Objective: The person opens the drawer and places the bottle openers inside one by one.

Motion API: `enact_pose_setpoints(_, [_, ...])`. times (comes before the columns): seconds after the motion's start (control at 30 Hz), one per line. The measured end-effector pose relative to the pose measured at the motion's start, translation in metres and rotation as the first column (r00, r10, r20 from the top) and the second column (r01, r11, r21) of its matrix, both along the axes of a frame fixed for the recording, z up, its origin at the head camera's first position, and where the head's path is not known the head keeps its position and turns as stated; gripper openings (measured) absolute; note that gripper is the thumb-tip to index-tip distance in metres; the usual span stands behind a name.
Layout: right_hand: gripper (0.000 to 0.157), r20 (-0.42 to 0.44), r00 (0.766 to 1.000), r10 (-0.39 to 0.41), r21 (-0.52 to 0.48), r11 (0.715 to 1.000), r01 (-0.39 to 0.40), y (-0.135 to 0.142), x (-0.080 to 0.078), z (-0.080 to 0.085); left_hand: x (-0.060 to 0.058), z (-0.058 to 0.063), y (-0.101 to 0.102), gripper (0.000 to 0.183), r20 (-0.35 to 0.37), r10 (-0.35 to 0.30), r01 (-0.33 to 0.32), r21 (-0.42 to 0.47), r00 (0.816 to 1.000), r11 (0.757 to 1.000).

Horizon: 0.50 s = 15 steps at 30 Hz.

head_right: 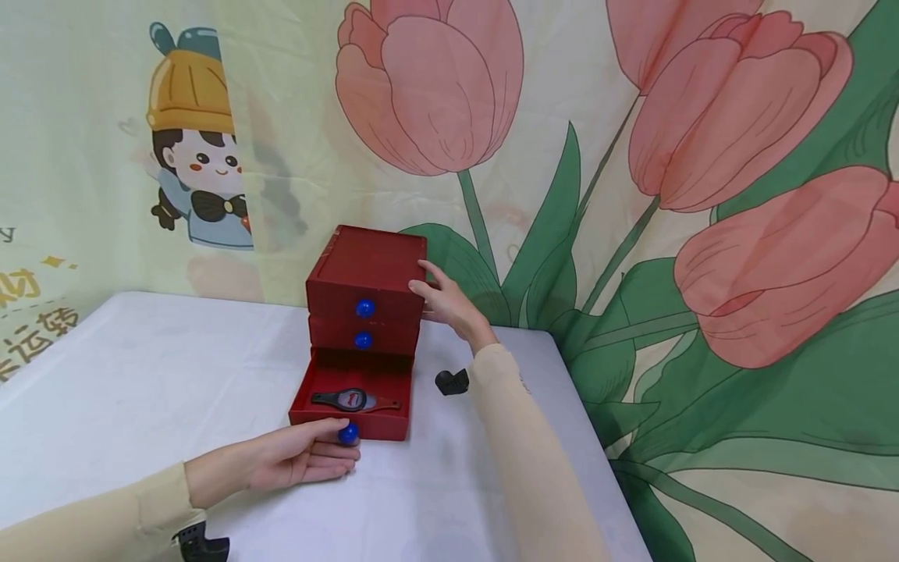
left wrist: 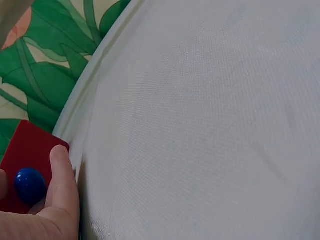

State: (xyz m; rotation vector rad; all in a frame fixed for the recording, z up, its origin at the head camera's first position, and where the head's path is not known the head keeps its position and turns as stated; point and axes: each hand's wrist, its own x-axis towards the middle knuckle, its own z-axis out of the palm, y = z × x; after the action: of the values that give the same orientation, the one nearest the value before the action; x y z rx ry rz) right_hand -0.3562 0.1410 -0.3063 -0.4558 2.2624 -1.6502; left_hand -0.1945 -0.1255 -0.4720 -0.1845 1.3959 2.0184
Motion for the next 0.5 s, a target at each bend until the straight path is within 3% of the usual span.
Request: enact_pose_setpoints(0.5, [0.068, -0.001, 1.000, -0.011, 0.025, 1.000, 0.012, -0.0007, -0.0011, 0.0024, -0.0073, -0.0006, 0.0043, 0.058, 0.010, 0.029, -0.029, -0.004, 1.000, 1.000])
